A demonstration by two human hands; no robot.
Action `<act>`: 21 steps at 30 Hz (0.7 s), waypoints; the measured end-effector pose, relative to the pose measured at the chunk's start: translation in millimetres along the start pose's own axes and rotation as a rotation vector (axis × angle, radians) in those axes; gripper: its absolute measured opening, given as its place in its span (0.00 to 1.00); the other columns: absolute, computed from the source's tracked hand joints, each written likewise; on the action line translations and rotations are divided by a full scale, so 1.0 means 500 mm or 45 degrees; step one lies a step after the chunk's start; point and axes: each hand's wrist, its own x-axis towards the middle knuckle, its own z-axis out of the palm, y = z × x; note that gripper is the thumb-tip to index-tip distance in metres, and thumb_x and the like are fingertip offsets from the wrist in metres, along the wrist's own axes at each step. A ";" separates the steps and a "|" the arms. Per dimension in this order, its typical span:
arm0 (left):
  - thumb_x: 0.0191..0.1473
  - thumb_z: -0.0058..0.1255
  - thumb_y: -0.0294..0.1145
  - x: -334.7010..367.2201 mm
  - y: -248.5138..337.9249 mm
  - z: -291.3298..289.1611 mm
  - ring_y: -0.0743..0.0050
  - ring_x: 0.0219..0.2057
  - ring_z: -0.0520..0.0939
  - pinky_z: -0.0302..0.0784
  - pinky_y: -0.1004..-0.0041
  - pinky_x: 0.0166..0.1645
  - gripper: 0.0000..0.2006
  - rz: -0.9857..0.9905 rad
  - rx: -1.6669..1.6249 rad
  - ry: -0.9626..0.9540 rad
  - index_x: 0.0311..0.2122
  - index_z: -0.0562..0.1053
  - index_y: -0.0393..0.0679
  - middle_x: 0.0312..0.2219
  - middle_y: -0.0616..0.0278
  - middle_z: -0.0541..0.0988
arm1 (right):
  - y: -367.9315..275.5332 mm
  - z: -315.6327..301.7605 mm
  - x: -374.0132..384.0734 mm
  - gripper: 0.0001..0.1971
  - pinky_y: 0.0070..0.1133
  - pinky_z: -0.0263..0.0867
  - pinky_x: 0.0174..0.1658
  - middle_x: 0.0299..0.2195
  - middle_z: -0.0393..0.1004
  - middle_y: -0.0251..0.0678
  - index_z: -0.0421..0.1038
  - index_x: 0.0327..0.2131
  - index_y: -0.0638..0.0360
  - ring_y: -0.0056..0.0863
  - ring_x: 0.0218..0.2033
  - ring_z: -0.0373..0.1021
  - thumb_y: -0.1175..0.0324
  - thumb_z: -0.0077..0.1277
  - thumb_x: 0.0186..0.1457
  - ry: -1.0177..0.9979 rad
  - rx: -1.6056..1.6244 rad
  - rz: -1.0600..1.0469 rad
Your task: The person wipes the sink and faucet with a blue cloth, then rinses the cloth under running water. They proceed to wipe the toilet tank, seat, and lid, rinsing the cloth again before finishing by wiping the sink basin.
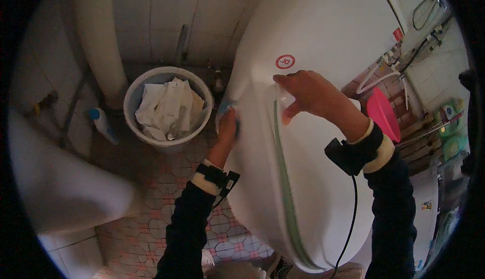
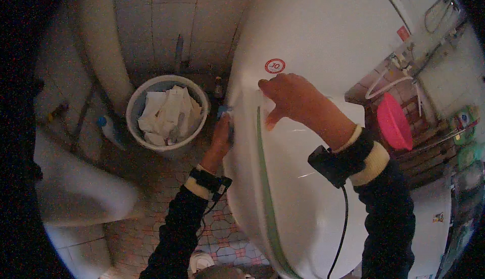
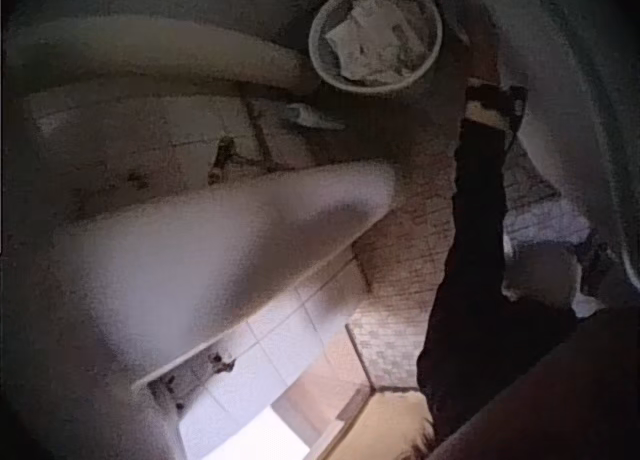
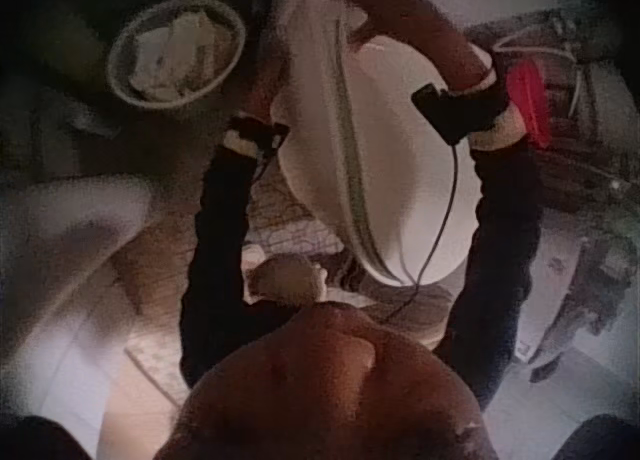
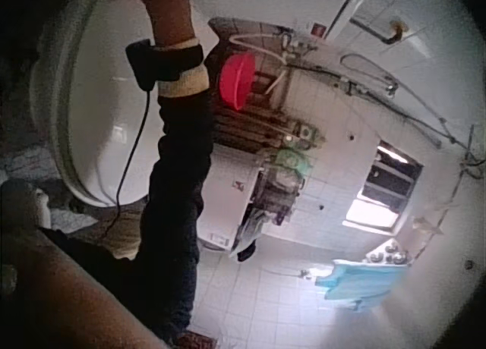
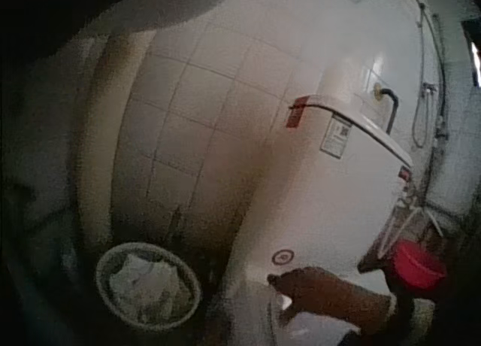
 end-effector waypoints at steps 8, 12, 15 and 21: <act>0.57 0.34 0.50 -0.110 0.305 0.239 0.68 0.41 0.71 0.62 0.72 0.48 0.27 0.591 0.430 -0.205 0.51 0.62 0.35 0.42 0.56 0.71 | 0.022 0.043 -0.044 0.38 0.29 0.58 0.52 0.52 0.58 0.50 0.55 0.51 0.70 0.43 0.52 0.57 0.59 0.58 0.40 0.171 0.124 -0.098; 0.57 0.34 0.46 -0.033 0.388 0.367 0.53 0.47 0.69 0.60 0.66 0.52 0.26 1.225 0.945 -0.152 0.53 0.58 0.34 0.47 0.44 0.67 | 0.035 0.077 -0.085 0.35 0.29 0.56 0.54 0.58 0.47 0.48 0.53 0.53 0.67 0.42 0.56 0.53 0.60 0.55 0.44 0.034 0.087 -0.113; 0.57 0.36 0.42 0.062 0.365 0.414 0.44 0.52 0.64 0.58 0.62 0.54 0.26 1.568 1.169 0.066 0.54 0.55 0.33 0.51 0.39 0.61 | 0.055 0.103 -0.090 0.34 0.30 0.60 0.51 0.58 0.47 0.49 0.56 0.52 0.64 0.42 0.53 0.57 0.60 0.56 0.44 -0.054 0.148 -0.059; 0.55 0.40 0.36 0.108 0.309 0.356 0.38 0.56 0.55 0.55 0.60 0.55 0.27 1.146 0.946 -0.022 0.56 0.51 0.34 0.54 0.33 0.54 | 0.077 0.112 -0.105 0.30 0.31 0.63 0.48 0.59 0.44 0.49 0.59 0.51 0.61 0.43 0.47 0.64 0.58 0.54 0.45 -0.178 0.172 0.008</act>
